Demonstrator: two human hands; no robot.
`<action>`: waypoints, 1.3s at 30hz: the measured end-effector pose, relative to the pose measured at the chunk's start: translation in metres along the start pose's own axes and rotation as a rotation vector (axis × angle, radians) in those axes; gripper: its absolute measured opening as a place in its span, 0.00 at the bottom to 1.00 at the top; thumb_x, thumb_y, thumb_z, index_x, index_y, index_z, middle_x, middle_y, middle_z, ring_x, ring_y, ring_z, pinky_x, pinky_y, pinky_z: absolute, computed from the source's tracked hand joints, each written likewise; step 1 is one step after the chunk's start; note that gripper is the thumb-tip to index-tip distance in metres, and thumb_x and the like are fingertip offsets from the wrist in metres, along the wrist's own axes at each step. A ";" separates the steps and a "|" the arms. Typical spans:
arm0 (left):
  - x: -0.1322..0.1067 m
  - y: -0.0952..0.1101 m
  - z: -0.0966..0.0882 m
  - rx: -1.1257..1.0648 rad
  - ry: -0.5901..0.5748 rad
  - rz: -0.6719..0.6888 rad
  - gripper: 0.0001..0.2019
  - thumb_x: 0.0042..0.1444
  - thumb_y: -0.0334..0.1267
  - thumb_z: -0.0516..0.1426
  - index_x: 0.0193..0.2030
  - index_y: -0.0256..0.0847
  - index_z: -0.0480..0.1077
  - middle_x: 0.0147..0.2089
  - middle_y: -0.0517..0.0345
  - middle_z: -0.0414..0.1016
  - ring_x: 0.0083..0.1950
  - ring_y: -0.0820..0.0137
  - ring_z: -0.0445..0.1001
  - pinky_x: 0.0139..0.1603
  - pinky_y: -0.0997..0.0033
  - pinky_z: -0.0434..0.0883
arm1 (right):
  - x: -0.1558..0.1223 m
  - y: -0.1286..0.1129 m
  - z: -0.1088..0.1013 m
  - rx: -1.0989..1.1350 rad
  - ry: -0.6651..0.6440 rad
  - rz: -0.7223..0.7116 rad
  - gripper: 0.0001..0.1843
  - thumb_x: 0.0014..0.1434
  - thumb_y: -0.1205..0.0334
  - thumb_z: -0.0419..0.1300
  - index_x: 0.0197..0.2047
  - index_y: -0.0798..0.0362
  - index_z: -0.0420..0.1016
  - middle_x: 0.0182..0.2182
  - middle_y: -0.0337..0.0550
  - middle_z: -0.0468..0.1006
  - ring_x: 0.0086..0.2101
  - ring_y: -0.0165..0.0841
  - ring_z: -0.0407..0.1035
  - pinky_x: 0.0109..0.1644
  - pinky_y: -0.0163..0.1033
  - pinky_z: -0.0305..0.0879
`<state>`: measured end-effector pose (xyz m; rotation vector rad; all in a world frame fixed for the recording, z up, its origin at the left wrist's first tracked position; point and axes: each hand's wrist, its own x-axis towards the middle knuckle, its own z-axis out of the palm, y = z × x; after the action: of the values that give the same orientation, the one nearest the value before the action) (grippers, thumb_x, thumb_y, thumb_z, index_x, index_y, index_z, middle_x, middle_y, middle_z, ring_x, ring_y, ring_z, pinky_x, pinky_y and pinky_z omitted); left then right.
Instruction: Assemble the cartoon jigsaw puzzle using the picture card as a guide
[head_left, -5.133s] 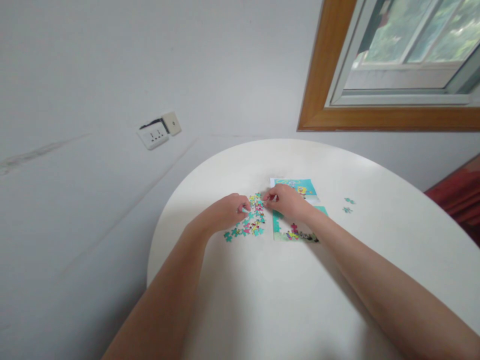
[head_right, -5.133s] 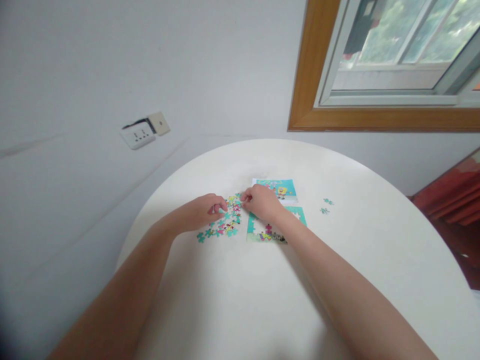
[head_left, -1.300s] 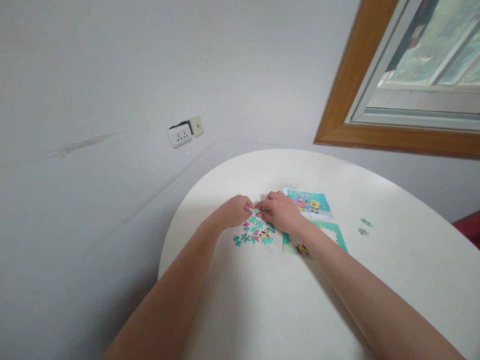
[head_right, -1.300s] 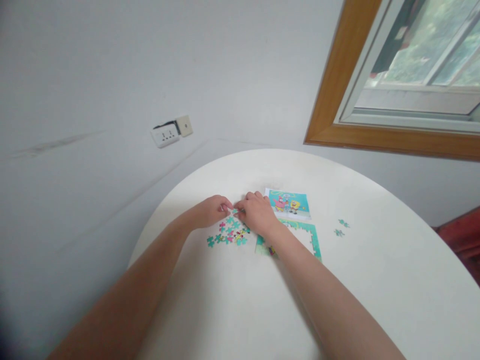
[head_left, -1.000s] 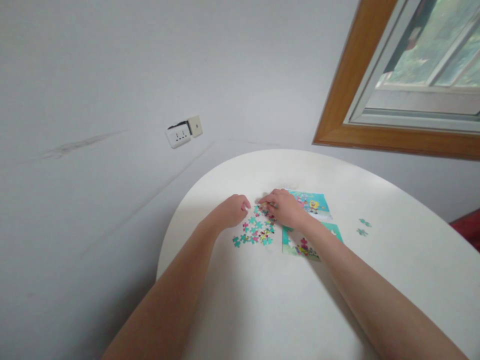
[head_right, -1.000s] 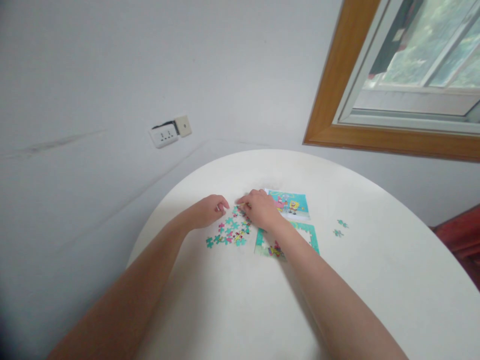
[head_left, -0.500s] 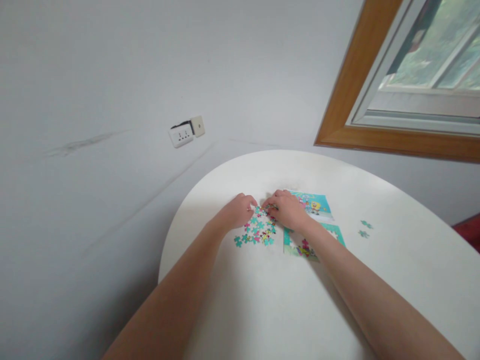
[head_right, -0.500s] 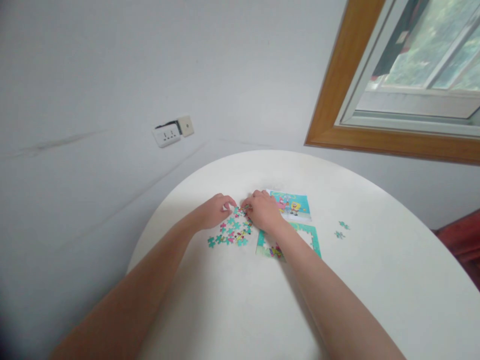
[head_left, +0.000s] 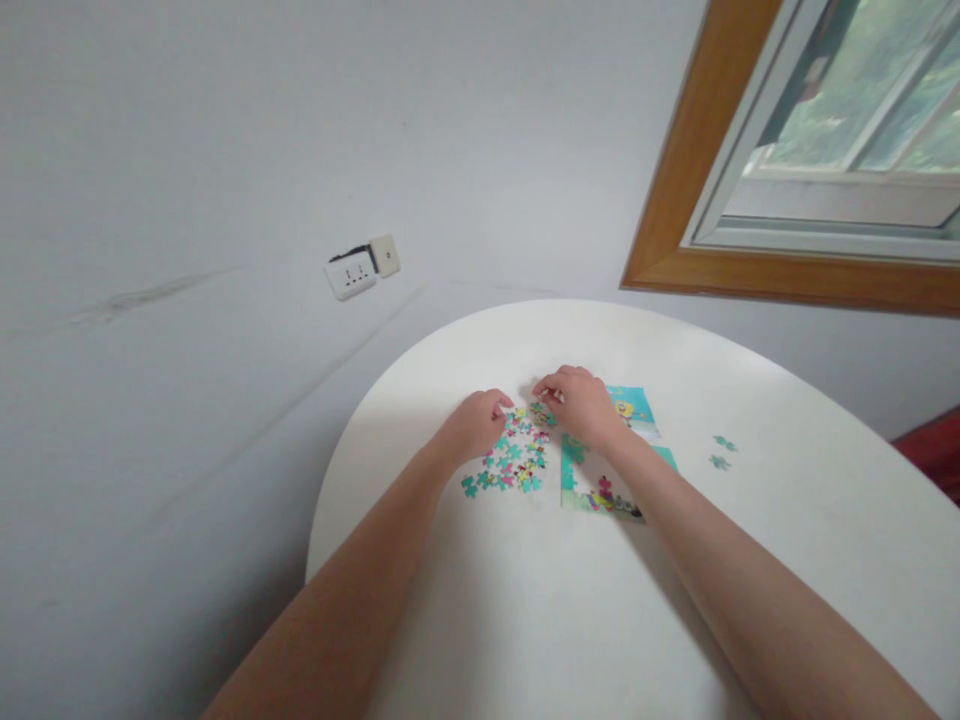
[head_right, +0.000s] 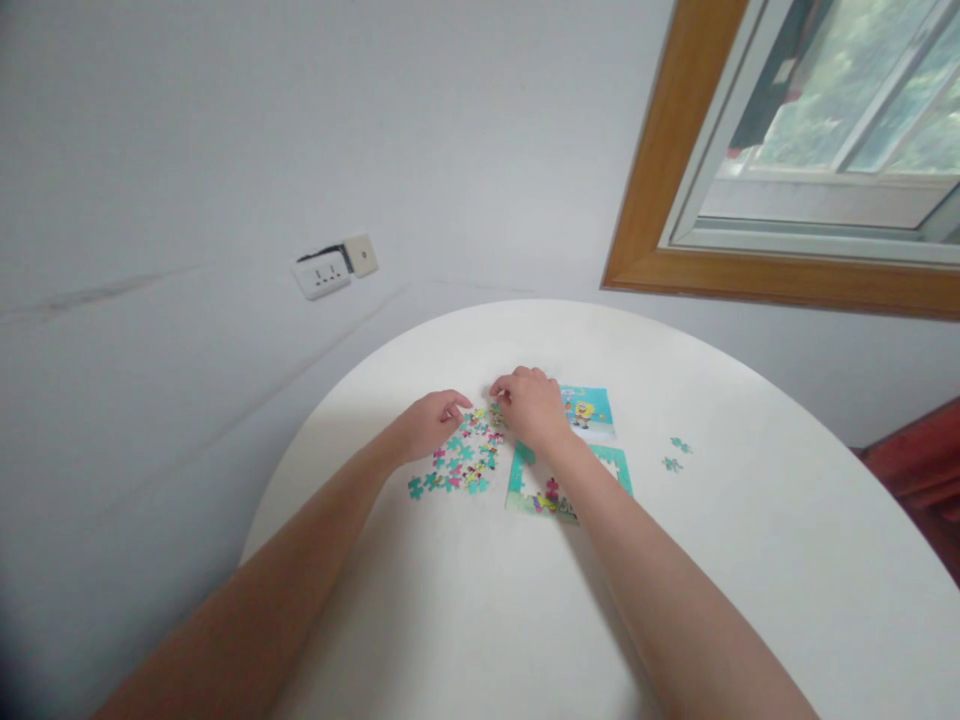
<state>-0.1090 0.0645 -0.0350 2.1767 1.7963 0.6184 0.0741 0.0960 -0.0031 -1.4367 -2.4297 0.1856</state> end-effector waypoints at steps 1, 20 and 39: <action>0.000 0.000 0.002 -0.001 0.002 0.000 0.13 0.54 0.30 0.52 0.46 0.35 0.71 0.39 0.52 0.75 0.40 0.68 0.73 0.46 0.69 0.70 | 0.001 0.002 -0.001 0.000 -0.017 0.009 0.14 0.60 0.64 0.52 0.43 0.45 0.78 0.41 0.44 0.75 0.44 0.36 0.65 0.47 0.39 0.58; 0.000 -0.007 0.001 0.003 0.018 0.007 0.09 0.50 0.31 0.56 0.39 0.39 0.73 0.36 0.55 0.69 0.38 0.69 0.71 0.45 0.70 0.69 | 0.003 0.017 0.008 -0.076 -0.114 -0.025 0.17 0.59 0.63 0.53 0.47 0.45 0.78 0.41 0.47 0.75 0.44 0.37 0.67 0.48 0.38 0.60; -0.001 -0.002 -0.007 0.005 0.029 0.014 0.09 0.51 0.30 0.56 0.40 0.39 0.72 0.37 0.55 0.67 0.36 0.70 0.70 0.43 0.70 0.69 | 0.009 0.041 -0.006 -0.039 -0.189 -0.013 0.12 0.54 0.62 0.60 0.41 0.45 0.80 0.40 0.42 0.78 0.40 0.33 0.69 0.44 0.34 0.61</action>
<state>-0.1139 0.0629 -0.0299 2.1965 1.8007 0.6529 0.1063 0.1236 -0.0071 -1.4800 -2.6054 0.2843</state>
